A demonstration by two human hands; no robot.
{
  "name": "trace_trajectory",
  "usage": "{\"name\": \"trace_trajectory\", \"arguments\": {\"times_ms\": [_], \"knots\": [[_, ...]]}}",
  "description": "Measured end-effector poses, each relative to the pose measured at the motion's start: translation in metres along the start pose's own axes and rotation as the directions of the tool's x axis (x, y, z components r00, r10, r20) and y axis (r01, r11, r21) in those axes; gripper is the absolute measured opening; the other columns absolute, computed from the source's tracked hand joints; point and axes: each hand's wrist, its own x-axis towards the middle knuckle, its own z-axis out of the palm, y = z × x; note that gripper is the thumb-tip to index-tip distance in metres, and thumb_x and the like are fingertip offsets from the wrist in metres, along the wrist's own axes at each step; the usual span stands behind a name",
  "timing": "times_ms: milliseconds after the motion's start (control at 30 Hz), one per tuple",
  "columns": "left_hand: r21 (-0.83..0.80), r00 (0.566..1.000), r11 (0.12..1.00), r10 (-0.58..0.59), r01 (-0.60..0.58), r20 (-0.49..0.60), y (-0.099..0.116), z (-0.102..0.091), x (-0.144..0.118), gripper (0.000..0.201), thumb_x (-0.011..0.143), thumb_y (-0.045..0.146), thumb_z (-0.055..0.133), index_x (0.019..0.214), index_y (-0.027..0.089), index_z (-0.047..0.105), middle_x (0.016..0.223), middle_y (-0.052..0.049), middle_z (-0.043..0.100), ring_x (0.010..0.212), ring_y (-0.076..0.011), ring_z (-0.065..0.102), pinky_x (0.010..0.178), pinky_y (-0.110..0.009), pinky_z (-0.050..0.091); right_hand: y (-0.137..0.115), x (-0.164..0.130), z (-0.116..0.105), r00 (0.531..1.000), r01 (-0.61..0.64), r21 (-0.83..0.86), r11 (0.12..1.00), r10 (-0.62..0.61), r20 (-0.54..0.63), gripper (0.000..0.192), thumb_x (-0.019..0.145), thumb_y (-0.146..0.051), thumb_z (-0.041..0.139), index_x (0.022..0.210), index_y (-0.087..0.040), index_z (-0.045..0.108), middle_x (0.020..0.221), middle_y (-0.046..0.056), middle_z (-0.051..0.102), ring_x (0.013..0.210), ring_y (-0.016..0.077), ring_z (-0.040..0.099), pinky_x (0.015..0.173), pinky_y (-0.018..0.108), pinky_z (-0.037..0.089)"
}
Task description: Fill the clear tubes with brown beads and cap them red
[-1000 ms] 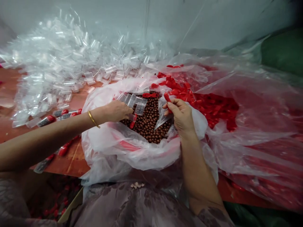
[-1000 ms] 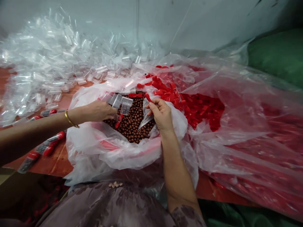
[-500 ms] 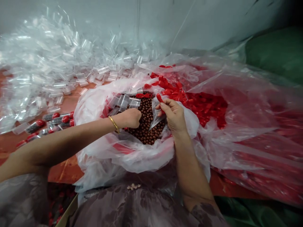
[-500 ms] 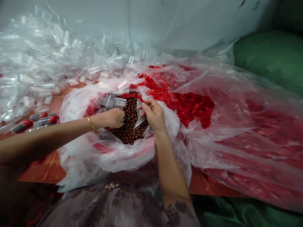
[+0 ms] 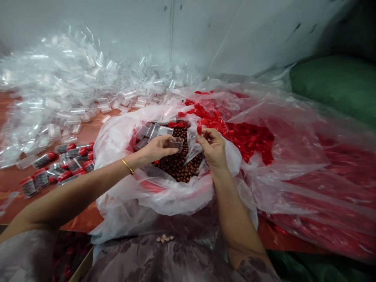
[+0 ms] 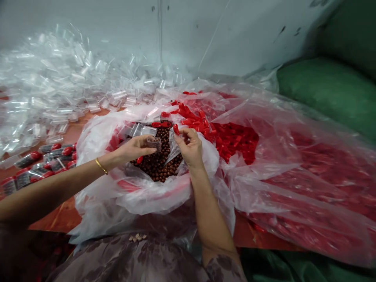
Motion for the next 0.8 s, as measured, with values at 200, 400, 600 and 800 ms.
{"name": "trace_trajectory", "arguments": {"times_ms": [200,400,600,800], "knots": [[-0.108,0.991,0.987,0.125,-0.121,0.037,0.009,0.001,-0.024,0.040,0.067,0.026,0.081,0.098,0.012,0.061,0.095,-0.005,0.067,0.088,-0.0140,0.062,0.083,-0.028,0.048,-0.019,-0.007,0.000,0.991,-0.137,0.195,0.971,0.133,0.033,0.022,0.068,-0.036,0.068,0.071,-0.022,0.051,0.051,-0.010,0.046,0.037,0.0058,0.037,0.038,0.020,0.029],[-0.159,1.000,0.987,0.006,-0.005,0.005,-0.003,-0.003,-0.046,0.044,0.068,0.036,0.080,0.099,0.013,0.059,0.091,-0.002,0.062,0.076,-0.0105,0.058,0.073,-0.026,0.049,-0.037,-0.016,0.002,0.945,-0.305,0.245,0.921,0.261,0.195,0.029,0.066,-0.040,0.070,0.072,-0.023,0.047,0.051,-0.007,0.059,0.036,0.0112,0.053,0.038,0.023,0.042],[-0.185,0.997,0.980,-0.066,0.073,0.043,-0.004,-0.003,-0.049,0.046,0.069,0.044,0.077,0.095,0.013,0.056,0.082,0.001,0.057,0.068,-0.0083,0.055,0.066,-0.025,0.051,-0.047,-0.028,0.021,0.901,-0.351,0.105,0.931,0.304,0.310,0.034,0.072,-0.043,0.070,0.098,-0.022,0.064,0.077,-0.002,0.071,0.051,0.0101,0.060,0.051,0.025,0.051],[-0.174,0.996,0.984,-0.032,0.046,0.084,-0.001,-0.005,-0.051,0.044,0.070,0.046,0.075,0.089,0.013,0.054,0.078,0.002,0.053,0.063,-0.0075,0.053,0.059,-0.023,0.050,-0.048,-0.025,0.025,0.801,-0.220,-0.015,0.975,0.189,0.569,0.028,0.082,-0.038,0.060,0.104,-0.023,0.067,0.084,0.000,0.070,0.058,0.0098,0.057,0.056,0.025,0.048]]}}
